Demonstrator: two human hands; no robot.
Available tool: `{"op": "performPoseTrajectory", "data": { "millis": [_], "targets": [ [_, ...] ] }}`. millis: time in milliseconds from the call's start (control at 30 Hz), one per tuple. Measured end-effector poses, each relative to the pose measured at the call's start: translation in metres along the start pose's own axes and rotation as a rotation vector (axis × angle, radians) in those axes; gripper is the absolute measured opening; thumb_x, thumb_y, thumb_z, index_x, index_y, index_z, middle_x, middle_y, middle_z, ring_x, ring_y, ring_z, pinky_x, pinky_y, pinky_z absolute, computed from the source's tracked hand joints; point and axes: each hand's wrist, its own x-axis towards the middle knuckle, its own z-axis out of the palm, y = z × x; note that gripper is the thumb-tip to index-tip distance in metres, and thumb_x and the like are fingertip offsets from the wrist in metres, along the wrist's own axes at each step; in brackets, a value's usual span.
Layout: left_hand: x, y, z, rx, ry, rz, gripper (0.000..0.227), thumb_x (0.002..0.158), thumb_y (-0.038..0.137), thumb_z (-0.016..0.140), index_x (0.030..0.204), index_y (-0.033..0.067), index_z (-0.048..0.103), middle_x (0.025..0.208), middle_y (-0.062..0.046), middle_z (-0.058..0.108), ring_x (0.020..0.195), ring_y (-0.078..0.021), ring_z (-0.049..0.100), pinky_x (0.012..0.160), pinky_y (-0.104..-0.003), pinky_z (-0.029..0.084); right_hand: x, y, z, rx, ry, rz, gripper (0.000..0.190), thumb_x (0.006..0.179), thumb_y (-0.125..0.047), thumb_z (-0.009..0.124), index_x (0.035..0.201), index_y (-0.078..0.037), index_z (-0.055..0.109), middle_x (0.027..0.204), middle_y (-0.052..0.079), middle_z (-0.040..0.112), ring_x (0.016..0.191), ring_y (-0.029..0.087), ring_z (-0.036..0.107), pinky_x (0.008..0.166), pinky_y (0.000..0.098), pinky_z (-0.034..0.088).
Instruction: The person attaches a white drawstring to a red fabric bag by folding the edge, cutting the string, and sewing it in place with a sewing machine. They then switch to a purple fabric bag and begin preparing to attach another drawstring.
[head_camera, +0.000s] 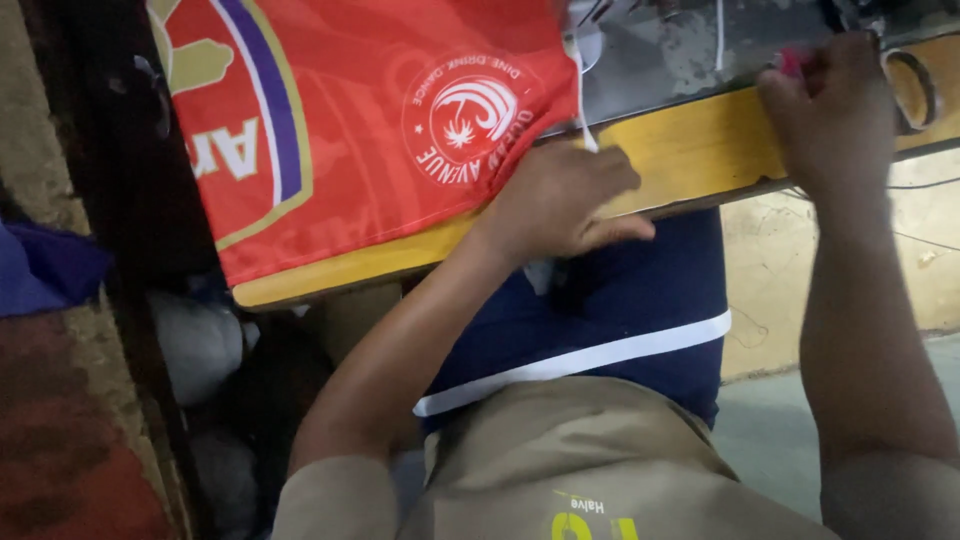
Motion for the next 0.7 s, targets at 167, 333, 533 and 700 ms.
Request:
{"op": "performPoseTrajectory", "data": {
  "millis": [167,333,533,700],
  "targets": [
    [-0.031,0.037,0.021,0.177,-0.118,0.201,0.056,0.107,0.063,0.054,0.123,0.0107,0.069,0.135,-0.016,0.073,0.091,-0.0356,0.078,0.066,-0.048,0.054,0.019,0.033,0.034,-0.318,0.199,-0.308,0.027,0.114,-0.019,0.094,0.115,0.001,0.075,0.106,0.024,0.074,0.093,0.041,0.070,0.073,0.0491,0.052],
    [-0.073,0.073,0.003,0.112,0.068,0.184,0.027,0.108,0.033,0.081,0.123,0.0119,0.073,0.143,-0.012,0.070,0.068,-0.0225,0.064,0.066,-0.037,0.048,0.018,0.012,0.028,-0.305,0.244,-0.343,0.045,0.108,-0.017,0.090,0.133,0.008,0.062,0.131,0.035,0.053,0.116,0.053,0.052,0.095,0.0609,0.046],
    [-0.117,0.071,-0.020,0.058,0.070,-0.083,0.018,0.106,0.014,0.074,0.123,0.0092,0.073,0.139,-0.011,0.072,0.112,-0.0229,0.078,0.077,-0.038,0.050,0.049,-0.004,0.027,-0.265,0.285,-0.411,0.029,0.111,-0.008,0.093,0.128,0.000,0.071,0.139,0.025,0.060,0.126,0.042,0.055,0.099,0.0513,0.045],
    [-0.126,0.081,-0.019,0.090,0.136,-0.227,0.019,0.105,0.014,0.070,0.122,0.0069,0.073,0.128,-0.010,0.076,0.108,-0.0255,0.077,0.081,-0.039,0.055,0.118,0.015,0.054,-0.094,0.168,-0.294,0.013,0.111,-0.014,0.084,0.107,-0.004,0.075,0.103,0.019,0.077,0.088,0.036,0.070,0.068,0.0479,0.049]
  ]
}}
